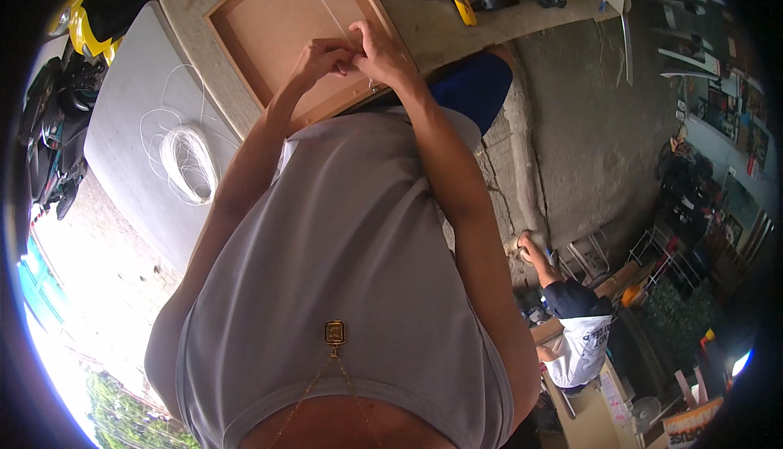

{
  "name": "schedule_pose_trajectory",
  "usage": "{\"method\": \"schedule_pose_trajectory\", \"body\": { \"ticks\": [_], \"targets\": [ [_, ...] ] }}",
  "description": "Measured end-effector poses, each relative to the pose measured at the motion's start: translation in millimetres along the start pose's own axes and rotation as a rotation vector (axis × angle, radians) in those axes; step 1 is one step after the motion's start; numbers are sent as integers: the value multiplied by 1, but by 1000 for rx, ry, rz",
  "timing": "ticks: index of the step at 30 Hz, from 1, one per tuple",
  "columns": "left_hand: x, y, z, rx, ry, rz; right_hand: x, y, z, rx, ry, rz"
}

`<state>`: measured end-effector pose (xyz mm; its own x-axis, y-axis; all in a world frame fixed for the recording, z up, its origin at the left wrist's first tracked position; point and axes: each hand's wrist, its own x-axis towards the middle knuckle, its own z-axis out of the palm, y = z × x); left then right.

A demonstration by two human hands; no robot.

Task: The person installs a hanging wire on a wooden picture frame. They cut a length of wire, thread it through pre-drilled holes on the frame, and tie knots to secure it. The person then carries the frame into a shop area and places it on a stack of other frames.

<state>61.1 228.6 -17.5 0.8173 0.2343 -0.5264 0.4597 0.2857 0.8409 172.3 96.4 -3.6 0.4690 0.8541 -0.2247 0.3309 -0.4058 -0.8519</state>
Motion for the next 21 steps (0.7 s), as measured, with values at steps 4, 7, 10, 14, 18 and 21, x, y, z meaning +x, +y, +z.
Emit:
{"method": "schedule_pose_trajectory", "body": {
  "ticks": [4, 7, 10, 14, 18, 21],
  "targets": [
    [-5, 0, -2, 27, -26, 2, 8, 14, -2, 0, -103, 70],
    [-6, 1, -5, 81, -51, 28, 11, 17, -4, 44, -111, 47],
    [-5, 0, -7, 127, -81, 36, 14, 16, -6, 62, -102, 26],
    [-5, 4, 1, 261, -47, 60, 13, 19, -5, 128, -83, 19],
    [-2, 4, 3, 320, 64, 124, 9, 25, -1, 300, -32, 85],
    [-5, 10, 4, 351, 48, 142, 1, 28, -1, 456, -55, 181]
  ]
}}
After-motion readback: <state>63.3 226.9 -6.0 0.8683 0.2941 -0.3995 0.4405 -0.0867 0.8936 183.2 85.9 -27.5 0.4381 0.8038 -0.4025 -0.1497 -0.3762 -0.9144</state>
